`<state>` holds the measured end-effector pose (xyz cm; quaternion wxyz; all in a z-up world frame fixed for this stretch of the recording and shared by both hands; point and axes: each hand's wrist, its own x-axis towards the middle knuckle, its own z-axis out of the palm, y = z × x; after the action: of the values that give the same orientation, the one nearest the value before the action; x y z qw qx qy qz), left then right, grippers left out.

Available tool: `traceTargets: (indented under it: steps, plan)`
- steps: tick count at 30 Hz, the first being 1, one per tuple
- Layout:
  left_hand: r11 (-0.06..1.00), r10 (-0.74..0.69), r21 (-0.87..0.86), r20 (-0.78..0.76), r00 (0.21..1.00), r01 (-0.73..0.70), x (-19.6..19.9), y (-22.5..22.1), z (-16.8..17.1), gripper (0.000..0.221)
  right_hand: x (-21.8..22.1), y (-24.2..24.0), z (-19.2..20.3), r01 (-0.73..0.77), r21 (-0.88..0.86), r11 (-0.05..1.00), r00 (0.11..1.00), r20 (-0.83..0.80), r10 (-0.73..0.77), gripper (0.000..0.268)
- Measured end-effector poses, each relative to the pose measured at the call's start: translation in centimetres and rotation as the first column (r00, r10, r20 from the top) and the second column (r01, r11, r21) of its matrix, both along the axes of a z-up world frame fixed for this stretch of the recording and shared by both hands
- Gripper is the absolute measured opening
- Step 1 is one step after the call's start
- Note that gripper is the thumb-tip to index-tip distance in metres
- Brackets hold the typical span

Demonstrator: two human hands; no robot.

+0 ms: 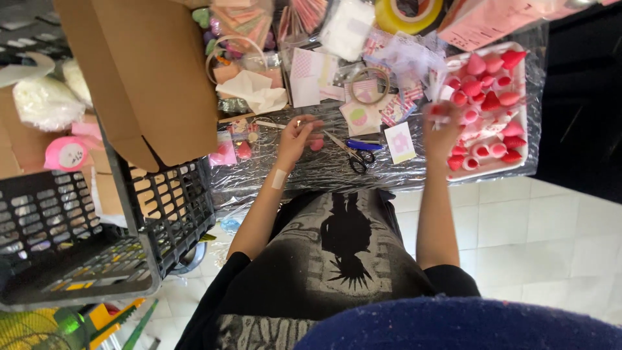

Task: Packing small craft items and beauty sponges into small bags and boxes.

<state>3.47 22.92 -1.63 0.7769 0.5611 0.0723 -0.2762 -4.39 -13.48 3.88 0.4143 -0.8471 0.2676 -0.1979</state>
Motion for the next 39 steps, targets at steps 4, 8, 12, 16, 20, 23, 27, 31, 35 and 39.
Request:
traceTargets:
  steps: [4, 8, 12, 16, 20, 23, 27, 31, 35, 39]
  plan:
    - [0.987, -0.157, 0.021, -0.032, 0.987, 0.157, 0.3, -3.8, 2.0, 0.028, -4.4, -5.4, -1.6, 0.214, -0.275, 0.937, 0.976, 0.012, -0.219, 0.043]
    - [0.965, -0.262, -0.003, -0.028, 0.965, 0.262, 0.7, -7.6, 2.7, 0.027, -6.9, -7.4, -3.8, 0.283, -0.443, 0.851, 0.902, -0.179, -0.393, 0.052]
    - [0.952, -0.303, -0.055, -0.031, 0.953, 0.301, 1.6, -9.7, 4.6, 0.027, -7.8, -7.4, -3.0, 0.28, -0.365, 0.888, 0.903, -0.215, -0.373, 0.052]
    - [0.948, -0.319, 0.004, -0.052, 0.946, 0.32, 2.1, -9.9, 4.6, 0.026, -7.6, -8.2, -2.7, 0.197, -0.466, 0.863, 0.916, -0.225, -0.331, 0.049]
    - [0.958, -0.282, 0.033, -0.04, 0.959, 0.283, 2.7, -9.4, 4.3, 0.025, -4.2, -10.7, -4.3, 0.124, -0.52, 0.845, 0.943, -0.204, -0.264, 0.056]
    - [0.96, -0.273, 0.042, -0.062, 0.96, 0.276, 2.6, -8.7, 5.7, 0.026, -0.1, -11.8, -4.1, 0.033, -0.492, 0.87, 0.982, -0.145, -0.12, 0.057]
    - [0.964, -0.264, -0.018, -0.121, 0.957, 0.264, 2.9, -7.4, 6.4, 0.031, 3.4, -13.1, -3.5, -0.093, -0.594, 0.799, 0.96, -0.266, -0.086, 0.037]
    - [0.974, -0.228, -0.024, -0.121, 0.966, 0.226, 2.9, -5.4, 5.5, 0.033, 2.9, -13.3, -3.5, -0.12, -0.509, 0.853, 0.94, -0.333, -0.067, 0.026]
    - [0.974, -0.22, 0.048, -0.042, 0.975, 0.222, 2.6, -4.1, 5.7, 0.031, 2.2, -11.4, -1.6, 0.019, -0.606, 0.795, 0.992, -0.086, -0.09, 0.026]
    - [0.985, -0.168, 0.028, -0.077, 0.983, 0.171, 1.6, -3.1, 3.6, 0.028, 3.0, -6.1, -0.8, 0.05, 0.185, 0.981, 0.998, 0.034, -0.058, 0.026]
